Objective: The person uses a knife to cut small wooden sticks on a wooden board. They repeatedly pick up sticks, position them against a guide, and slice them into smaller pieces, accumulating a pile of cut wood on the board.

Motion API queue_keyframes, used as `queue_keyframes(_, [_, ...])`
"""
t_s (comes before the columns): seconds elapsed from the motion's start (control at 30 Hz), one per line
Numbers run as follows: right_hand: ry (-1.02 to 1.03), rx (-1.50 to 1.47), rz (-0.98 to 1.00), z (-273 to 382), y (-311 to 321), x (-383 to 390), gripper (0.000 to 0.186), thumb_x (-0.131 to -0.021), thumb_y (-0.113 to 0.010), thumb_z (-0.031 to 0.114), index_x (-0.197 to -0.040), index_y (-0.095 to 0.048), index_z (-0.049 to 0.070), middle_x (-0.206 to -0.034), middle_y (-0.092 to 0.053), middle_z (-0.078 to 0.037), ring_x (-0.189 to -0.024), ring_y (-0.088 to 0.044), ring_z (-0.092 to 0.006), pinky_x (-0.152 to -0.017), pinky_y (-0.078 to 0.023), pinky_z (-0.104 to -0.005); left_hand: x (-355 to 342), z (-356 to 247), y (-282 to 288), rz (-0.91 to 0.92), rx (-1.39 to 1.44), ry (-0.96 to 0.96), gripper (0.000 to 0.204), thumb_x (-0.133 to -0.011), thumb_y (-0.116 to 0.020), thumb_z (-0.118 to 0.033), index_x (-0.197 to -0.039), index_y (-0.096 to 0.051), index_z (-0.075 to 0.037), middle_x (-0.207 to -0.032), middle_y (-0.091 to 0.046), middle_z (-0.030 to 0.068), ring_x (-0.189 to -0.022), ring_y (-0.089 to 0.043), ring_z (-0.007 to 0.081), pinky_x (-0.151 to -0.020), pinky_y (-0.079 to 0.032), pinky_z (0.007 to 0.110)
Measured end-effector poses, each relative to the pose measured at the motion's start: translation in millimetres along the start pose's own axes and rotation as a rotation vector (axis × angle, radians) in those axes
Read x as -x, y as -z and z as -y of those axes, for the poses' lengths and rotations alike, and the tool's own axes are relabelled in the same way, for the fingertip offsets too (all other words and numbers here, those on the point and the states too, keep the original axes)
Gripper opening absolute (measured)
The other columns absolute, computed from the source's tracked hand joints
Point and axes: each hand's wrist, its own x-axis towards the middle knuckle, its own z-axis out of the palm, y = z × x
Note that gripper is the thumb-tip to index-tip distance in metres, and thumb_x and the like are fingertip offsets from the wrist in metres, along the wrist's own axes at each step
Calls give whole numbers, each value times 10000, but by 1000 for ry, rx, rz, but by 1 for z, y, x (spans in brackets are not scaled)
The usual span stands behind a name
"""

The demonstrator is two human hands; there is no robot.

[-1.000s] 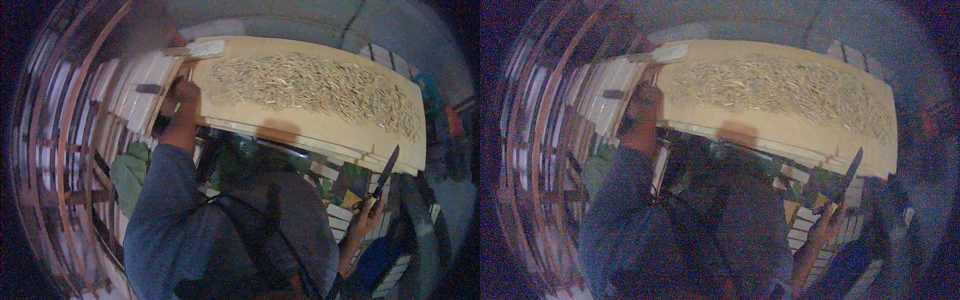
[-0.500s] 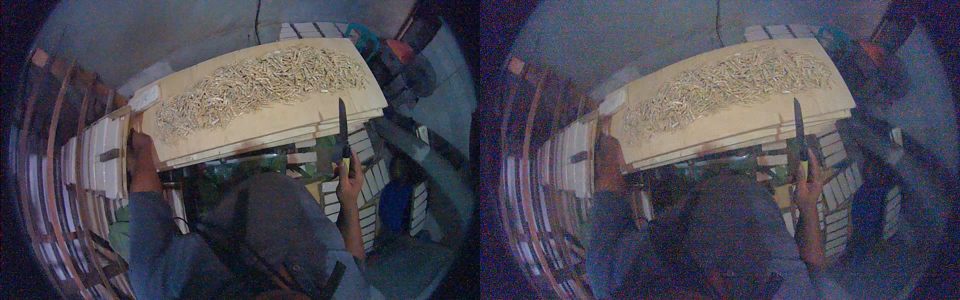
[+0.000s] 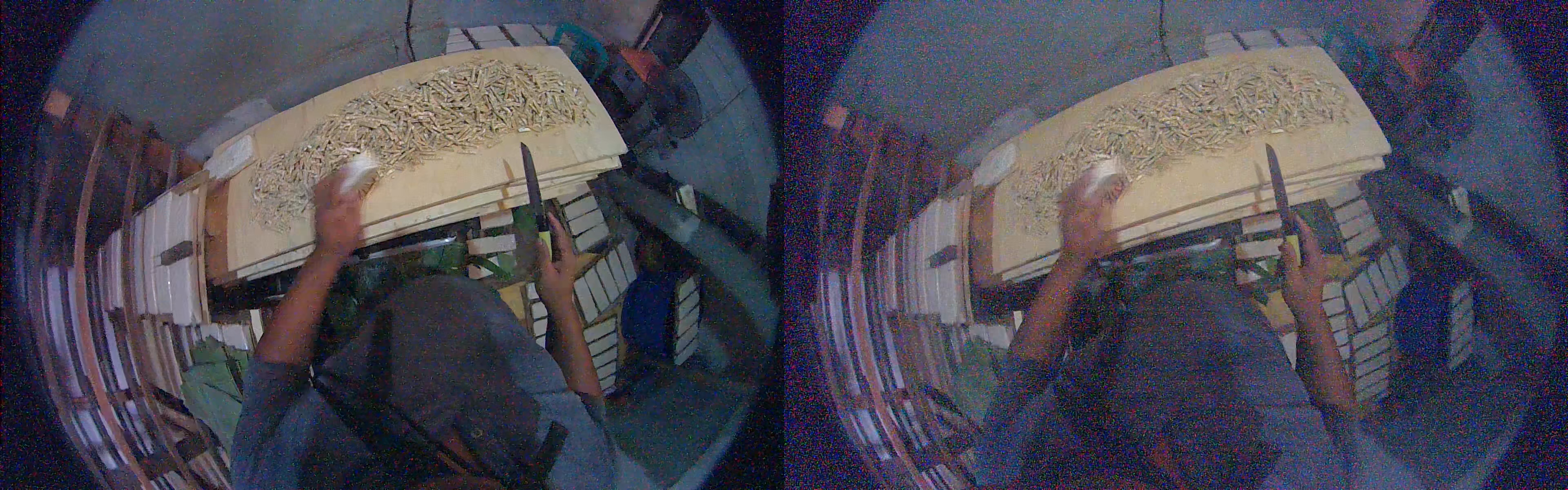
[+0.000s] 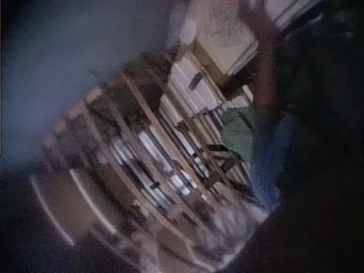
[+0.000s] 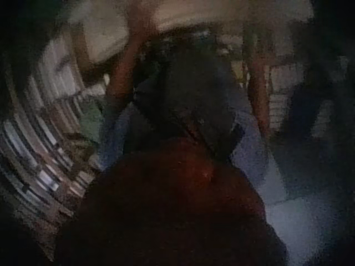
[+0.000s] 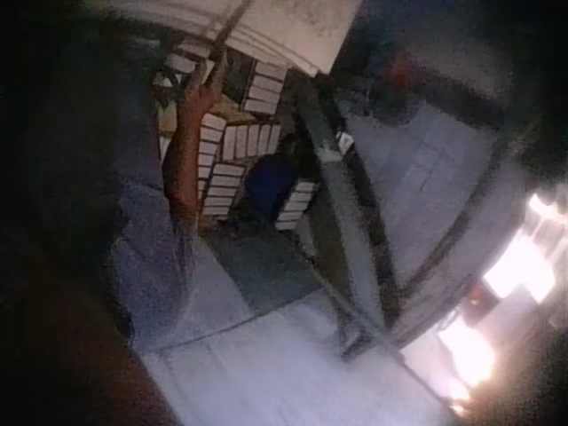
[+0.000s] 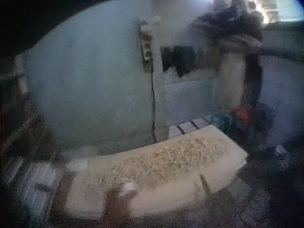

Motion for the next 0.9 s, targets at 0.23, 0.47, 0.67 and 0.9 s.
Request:
queue_keyframes(0.23, [-29, -99, 115, -11, -13, -8, 507, -1036, -606, 56, -1530, -499, 14, -1464, -609, -183, -1358, -574, -267, -1141, -440, -389, -55, -82, -46, 146, 287, 51, 515, -992, -608, -115, -1500, -528, -86, -1297, -612, 229, -1221, -553, 447, -1083, -454, 517])
queue_keyframes(0.47, [54, 86, 169, -9, -10, -12, 504, -996, -628, -17, -1489, -535, 24, -1457, -617, -215, -1379, -576, -277, -1149, -430, -381, -77, -107, -30, 371, 699, 463, 467, -1001, -644, -220, -1434, -596, -51, -1261, -633, 241, -1199, -577, 432, -1086, -455, 515])
queue_keyframes(0.67, [-7, 224, 285, 13, -11, -24, 500, -978, -643, 8, -1468, -549, 30, -1340, -679, -248, -1276, -664, -350, -1063, -509, -399, -83, -88, -48, 302, 265, 298, 460, -976, -681, -299, -1354, -652, -40, -1302, -644, 239, -1239, -588, 421, -1087, -464, 512])
queue_keyframes(0.9, [85, 431, 342, 25, -31, -29, 503, -972, -612, 80, -1470, -544, 65, -1276, -677, -263, -1138, -686, -440, -941, -568, -494, -87, -97, -50, 350, 314, 169, 634, -927, -724, -376, -1446, -567, -48, -1348, -631, 264, -1275, -561, 469, -1119, -437, 548])
